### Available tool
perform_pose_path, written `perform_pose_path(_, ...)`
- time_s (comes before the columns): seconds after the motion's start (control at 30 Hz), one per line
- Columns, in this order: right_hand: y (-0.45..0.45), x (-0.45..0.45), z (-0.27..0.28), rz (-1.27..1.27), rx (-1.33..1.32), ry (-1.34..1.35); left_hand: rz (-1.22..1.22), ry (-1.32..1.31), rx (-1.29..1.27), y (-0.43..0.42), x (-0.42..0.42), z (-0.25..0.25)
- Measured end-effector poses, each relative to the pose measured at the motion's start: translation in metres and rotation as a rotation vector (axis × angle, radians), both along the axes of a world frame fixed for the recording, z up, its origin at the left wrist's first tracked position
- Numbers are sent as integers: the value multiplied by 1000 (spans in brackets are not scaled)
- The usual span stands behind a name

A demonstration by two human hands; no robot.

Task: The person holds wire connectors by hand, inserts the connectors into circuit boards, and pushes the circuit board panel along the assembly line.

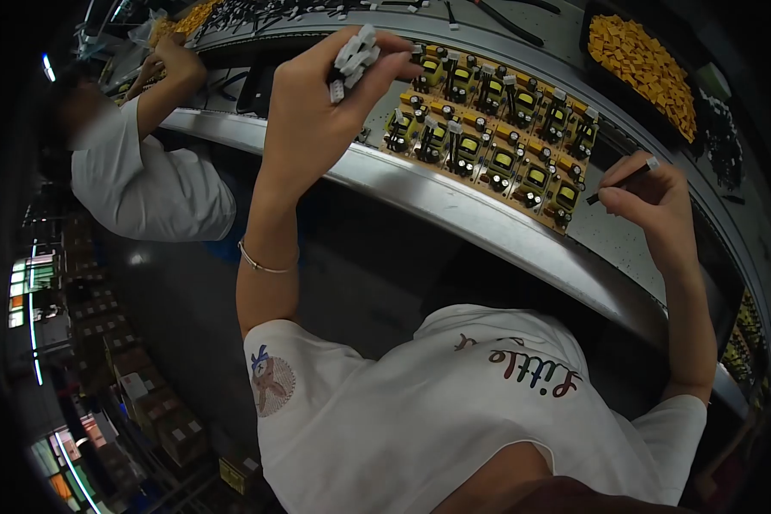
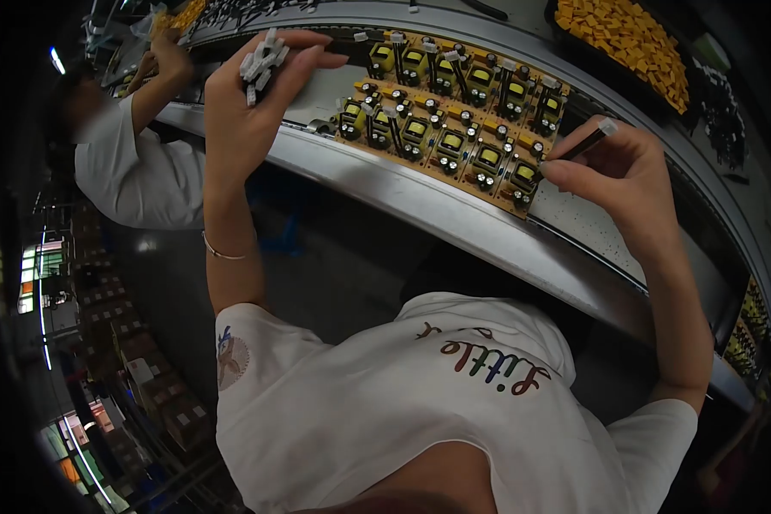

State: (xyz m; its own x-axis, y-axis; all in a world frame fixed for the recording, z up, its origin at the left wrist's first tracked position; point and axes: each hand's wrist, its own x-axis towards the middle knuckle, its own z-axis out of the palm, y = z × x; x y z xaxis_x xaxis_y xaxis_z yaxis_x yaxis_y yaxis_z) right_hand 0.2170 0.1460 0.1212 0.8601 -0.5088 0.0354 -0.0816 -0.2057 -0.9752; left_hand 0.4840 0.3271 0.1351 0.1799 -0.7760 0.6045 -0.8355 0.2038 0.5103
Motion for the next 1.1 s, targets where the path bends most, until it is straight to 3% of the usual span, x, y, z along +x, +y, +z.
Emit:
perform_pose_path(0.03,2,4,0,6,0,3,34,118,-7,7,-4,-2)
perform_pose_path(0.2,15,22,-5,122,99,9,246,231,91,26,-10,-27)
perform_pose_path(0.27,17,26,-5,128,69,16,-17,231,-31,21,-3,-44)
perform_pose_path(0.4,18,24,-4,105,-1,37,-62,92,10,12,6,-50)
perform_pose_path(0.53,18,22,-11,81,-60,1,40,14,47,13,12,-48)
perform_pose_path(0.63,19,25,-12,96,-106,-3,83,-63,-125,7,17,-57)
perform_pose_path(0.8,25,36,-14,104,-468,25,130,-152,-205,6,17,-61)
perform_pose_path(0.97,33,52,-16,131,-492,-1,162,-28,-301,10,9,-67)
perform_pose_path(1.1,34,59,-25,146,-587,-12,283,256,-240,33,-28,-69)
